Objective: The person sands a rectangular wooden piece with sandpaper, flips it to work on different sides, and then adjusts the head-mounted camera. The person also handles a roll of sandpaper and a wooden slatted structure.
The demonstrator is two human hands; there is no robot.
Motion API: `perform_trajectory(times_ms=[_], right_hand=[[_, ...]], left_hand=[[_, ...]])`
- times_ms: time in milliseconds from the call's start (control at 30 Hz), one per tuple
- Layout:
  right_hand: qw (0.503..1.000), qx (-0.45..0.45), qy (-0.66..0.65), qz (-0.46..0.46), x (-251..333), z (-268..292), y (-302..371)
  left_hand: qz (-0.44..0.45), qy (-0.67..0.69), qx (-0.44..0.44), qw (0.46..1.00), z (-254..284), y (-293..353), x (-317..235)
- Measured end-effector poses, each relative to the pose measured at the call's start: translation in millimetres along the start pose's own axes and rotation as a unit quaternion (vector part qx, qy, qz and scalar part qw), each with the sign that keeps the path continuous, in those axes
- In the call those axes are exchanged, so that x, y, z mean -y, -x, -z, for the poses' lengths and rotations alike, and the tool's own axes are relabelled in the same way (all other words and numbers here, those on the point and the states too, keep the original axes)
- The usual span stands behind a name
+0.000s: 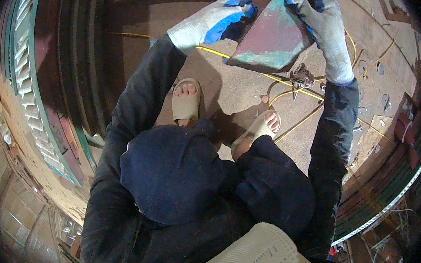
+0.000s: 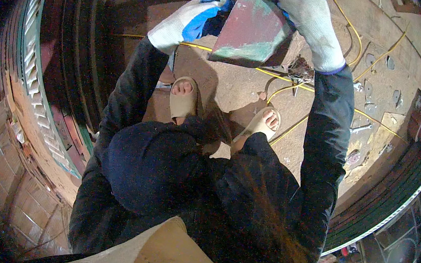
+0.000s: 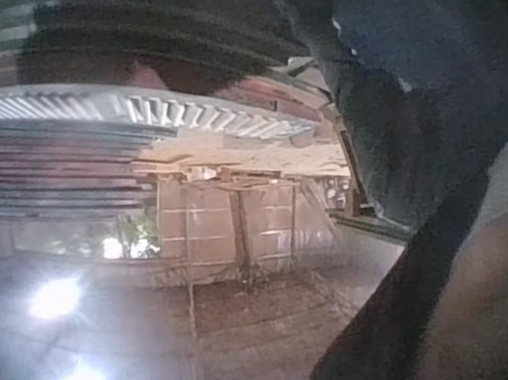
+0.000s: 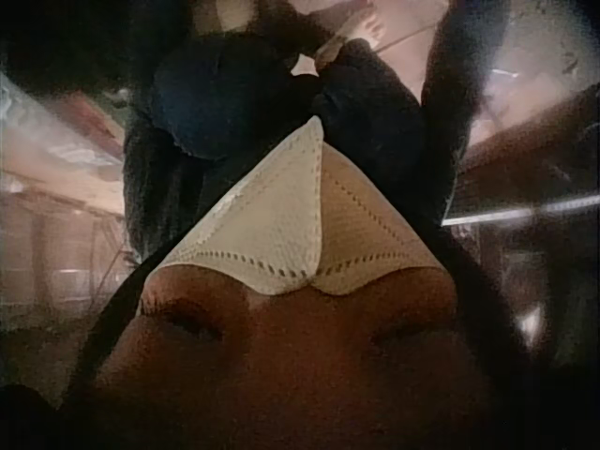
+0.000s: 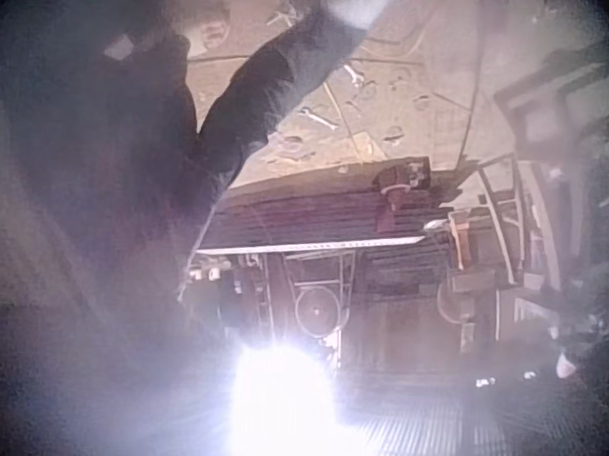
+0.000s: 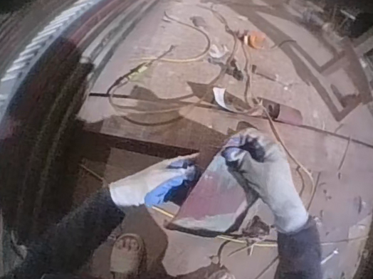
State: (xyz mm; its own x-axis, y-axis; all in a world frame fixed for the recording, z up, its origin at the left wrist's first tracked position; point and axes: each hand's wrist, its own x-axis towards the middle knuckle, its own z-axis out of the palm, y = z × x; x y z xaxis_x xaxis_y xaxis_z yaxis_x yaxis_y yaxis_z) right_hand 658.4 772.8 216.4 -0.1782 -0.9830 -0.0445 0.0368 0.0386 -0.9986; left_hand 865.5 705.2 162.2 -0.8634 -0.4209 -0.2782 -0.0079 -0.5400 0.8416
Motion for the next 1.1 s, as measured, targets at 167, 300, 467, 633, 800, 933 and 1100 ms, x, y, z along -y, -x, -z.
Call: perform_trajectory(times_ms=[167, 300, 467, 633, 800, 933, 1100], right_hand=[[0.992, -0.116, 0.0, -0.047, 7, -4, 16], [0.93, -0.223, 0.267, 0.116, -1, 13, 35], [0.973, -0.205, 0.09, 0.047, -69, 49, 33], [0.987, -0.152, -0.018, -0.05, -117, 30, 38], [0.978, -0.109, -0.131, -0.124, -133, 28, 45], [0.987, -0.045, -0.136, -0.071, -143, 38, 63], [0.988, 0.021, -0.146, -0.053, -124, 8, 46]], left_hand=[[-0.007, 0.049, 0.017, 0.999, -5, -6, 13], [0.015, 0.11, 0.054, 0.992, 7, -15, 12], [0.072, 0.175, 0.046, 0.981, -10, -17, 12], [0.201, 0.154, 0.009, 0.967, 3, -28, 28], [-0.164, -0.504, 0.203, 0.823, 18, -29, 51], [0.115, 0.012, 0.131, 0.985, -28, -44, 81], [-0.285, -0.2, 0.069, 0.935, 17, -121, 192]])
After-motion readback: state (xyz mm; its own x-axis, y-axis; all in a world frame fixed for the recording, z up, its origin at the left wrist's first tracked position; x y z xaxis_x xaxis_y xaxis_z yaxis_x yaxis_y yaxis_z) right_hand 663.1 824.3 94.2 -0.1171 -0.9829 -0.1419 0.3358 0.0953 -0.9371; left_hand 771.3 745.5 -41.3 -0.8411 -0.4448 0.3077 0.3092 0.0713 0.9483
